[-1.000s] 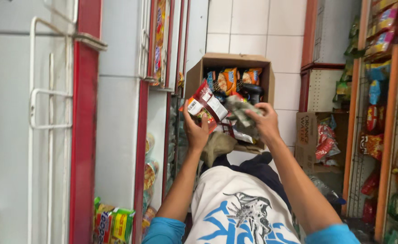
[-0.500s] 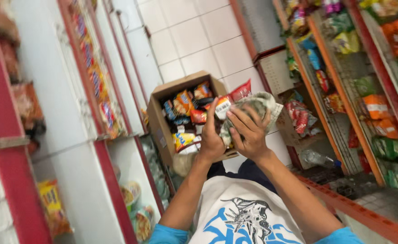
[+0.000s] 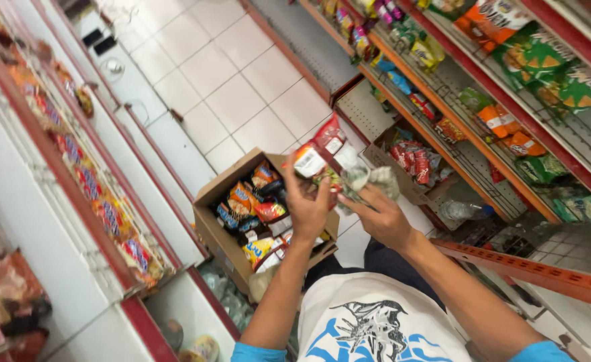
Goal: The person repeatedly takes snack packets from a cardboard box, scans them with a barcode scanner, and places them on store shelves. The person also wipes the shelves with a cloth and spray bottle.
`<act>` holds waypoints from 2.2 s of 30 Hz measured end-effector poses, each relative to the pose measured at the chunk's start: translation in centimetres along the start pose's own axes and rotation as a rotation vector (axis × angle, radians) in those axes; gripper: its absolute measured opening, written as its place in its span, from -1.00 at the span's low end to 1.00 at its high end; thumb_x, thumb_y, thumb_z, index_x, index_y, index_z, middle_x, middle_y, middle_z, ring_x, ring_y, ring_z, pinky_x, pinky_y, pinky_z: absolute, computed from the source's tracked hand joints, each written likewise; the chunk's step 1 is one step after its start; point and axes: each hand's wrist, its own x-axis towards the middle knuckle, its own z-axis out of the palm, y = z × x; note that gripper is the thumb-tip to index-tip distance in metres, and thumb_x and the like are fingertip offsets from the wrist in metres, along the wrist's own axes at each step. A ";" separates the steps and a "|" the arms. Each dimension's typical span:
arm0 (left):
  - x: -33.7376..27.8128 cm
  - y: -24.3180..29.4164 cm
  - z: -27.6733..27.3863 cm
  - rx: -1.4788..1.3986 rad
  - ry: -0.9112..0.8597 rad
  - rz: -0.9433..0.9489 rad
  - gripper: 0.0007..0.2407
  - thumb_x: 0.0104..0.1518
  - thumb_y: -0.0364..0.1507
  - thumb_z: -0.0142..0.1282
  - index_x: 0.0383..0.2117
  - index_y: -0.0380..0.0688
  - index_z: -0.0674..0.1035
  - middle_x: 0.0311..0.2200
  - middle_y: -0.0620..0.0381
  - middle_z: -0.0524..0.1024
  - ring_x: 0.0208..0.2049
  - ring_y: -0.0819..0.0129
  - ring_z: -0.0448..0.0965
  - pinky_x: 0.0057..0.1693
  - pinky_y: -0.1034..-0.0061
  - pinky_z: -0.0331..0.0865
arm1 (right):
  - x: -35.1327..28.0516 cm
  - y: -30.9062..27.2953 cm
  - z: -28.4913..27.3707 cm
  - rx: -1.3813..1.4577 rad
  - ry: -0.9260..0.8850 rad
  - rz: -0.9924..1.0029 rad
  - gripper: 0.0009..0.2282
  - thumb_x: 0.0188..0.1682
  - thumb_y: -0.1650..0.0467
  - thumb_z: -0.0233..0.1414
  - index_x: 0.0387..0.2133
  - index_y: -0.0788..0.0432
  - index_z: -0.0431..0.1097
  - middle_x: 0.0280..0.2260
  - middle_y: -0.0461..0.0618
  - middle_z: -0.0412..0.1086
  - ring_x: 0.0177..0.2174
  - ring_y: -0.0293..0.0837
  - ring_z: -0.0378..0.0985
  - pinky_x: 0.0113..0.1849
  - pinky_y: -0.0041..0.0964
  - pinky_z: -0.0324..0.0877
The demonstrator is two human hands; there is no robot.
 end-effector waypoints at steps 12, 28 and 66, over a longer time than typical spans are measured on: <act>3.1 2.1 7.9 0.729 -0.778 1.095 -0.66 0.16 -0.58 0.32 0.03 0.16 0.64 0.18 0.14 0.51 0.27 0.24 0.48 0.42 0.19 0.26 | 2.3 2.7 -18.6 -0.006 0.211 0.382 -0.62 -0.04 0.50 0.19 0.08 0.21 0.37 0.15 0.17 0.39 0.12 0.07 0.50 0.13 -0.07 0.42; 7.5 4.5 26.1 0.432 -0.877 1.557 -0.72 0.09 -0.34 0.48 -0.12 0.26 0.62 0.14 0.30 0.51 0.21 0.28 0.42 0.43 0.09 0.19 | -5.6 5.8 -34.8 -0.026 0.178 0.961 -0.82 -0.06 0.40 0.07 -0.25 0.20 0.52 -0.41 0.04 0.56 -0.40 -0.11 0.61 -0.27 -0.25 0.46; 1.1 8.7 59.9 -0.185 -1.075 0.435 -0.78 0.15 -0.50 0.26 -0.10 -0.15 0.55 -0.03 0.01 0.43 -0.06 0.20 0.59 0.03 0.40 0.55 | -3.5 6.2 -51.1 -0.574 0.932 0.672 -0.55 -0.13 0.42 0.27 0.06 0.26 0.42 0.15 0.18 0.40 0.15 -0.01 0.47 0.15 -0.18 0.32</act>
